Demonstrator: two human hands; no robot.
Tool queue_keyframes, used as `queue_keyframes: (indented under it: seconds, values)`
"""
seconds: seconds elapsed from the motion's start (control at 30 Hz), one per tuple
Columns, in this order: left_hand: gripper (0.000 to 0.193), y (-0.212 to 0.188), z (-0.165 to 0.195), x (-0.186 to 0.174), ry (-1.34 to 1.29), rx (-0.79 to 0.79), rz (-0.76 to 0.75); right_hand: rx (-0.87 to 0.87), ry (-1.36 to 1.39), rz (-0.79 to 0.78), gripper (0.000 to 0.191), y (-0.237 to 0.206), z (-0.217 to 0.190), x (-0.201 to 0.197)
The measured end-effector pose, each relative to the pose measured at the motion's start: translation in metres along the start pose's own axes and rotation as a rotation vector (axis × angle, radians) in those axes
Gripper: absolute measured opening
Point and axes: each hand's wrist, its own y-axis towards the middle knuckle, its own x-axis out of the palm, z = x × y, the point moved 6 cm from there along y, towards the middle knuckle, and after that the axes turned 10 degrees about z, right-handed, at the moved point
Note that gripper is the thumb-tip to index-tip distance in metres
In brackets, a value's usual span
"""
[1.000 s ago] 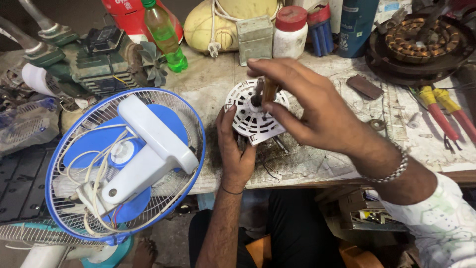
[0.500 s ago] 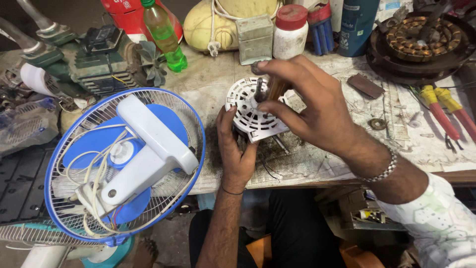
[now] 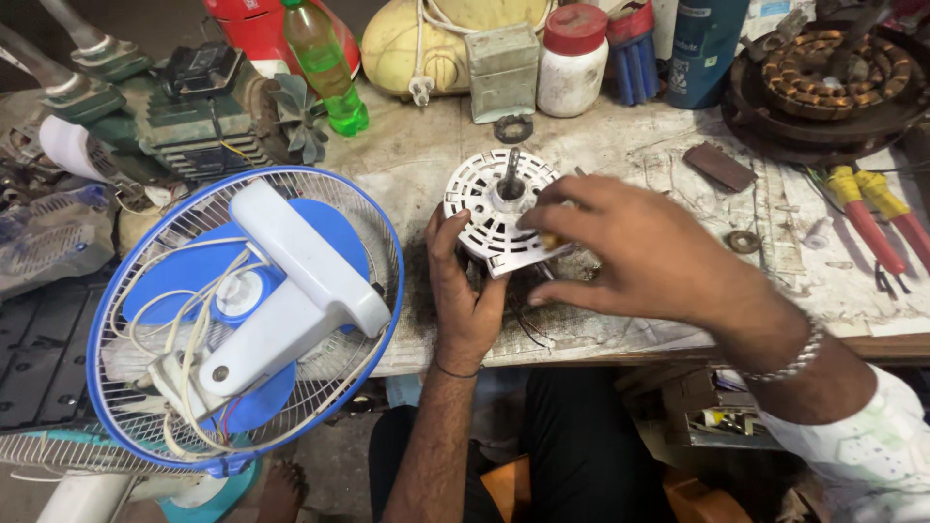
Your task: The person disassembles a fan motor, removes the rotor and stator, applies lubricant to the shaft, and reassembles the motor. They then connect the motor to a fan housing and manipulate the wiring.
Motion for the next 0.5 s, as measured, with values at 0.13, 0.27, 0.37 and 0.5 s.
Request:
queue_keyframes:
  seconds: [0.13,0.27,0.37,0.5]
  values:
    - [0.081,-0.001,0.000,0.001,0.002,-0.007,0.000,-0.103,-0.204,0.054,0.051,0.000,-0.011,0.004]
    - [0.082,-0.005,-0.006,0.001,-0.037,-0.034,-0.002,-0.220,-0.345,0.117,0.052,-0.001,-0.012,0.002]
    - [0.083,-0.008,-0.013,0.005,-0.126,-0.099,-0.019,-0.270,-0.379,0.232,0.038,-0.003,-0.009,-0.001]
    - [0.085,-0.012,-0.020,0.005,-0.141,-0.120,-0.010,-0.370,-0.413,0.364,0.020,-0.008,-0.007,0.005]
